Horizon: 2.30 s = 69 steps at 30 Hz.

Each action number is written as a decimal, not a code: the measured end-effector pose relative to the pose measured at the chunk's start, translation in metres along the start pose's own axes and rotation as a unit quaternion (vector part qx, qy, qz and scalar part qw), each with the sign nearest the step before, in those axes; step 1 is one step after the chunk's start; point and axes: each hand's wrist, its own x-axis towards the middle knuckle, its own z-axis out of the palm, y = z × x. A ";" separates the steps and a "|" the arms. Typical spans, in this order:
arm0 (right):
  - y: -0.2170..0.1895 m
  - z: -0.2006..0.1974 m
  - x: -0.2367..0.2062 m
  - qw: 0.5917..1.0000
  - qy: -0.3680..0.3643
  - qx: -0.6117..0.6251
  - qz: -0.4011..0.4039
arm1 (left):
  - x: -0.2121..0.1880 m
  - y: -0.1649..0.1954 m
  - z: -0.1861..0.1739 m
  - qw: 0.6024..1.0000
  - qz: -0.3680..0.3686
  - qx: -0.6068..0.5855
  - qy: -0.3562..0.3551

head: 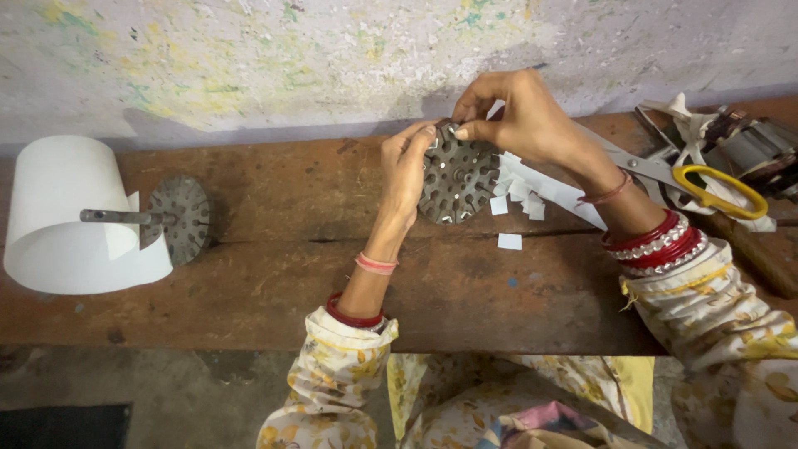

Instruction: The person uses yellow-handled scissors to cut a white paper strip into small rectangular pieces. They then fold each piece and place them into the slots of a perforated metal disc on the table.

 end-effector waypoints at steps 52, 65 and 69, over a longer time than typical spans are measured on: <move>0.017 0.016 -0.008 0.988 0.043 0.148 0.012 | -0.003 -0.001 -0.001 0.996 0.014 0.071 0.044; 0.013 0.023 -0.008 0.991 0.062 0.117 0.028 | -0.003 0.001 0.001 0.995 0.026 0.082 0.044; 0.013 0.024 -0.008 0.990 0.068 0.119 0.038 | -0.006 0.005 0.003 0.996 0.022 0.056 0.060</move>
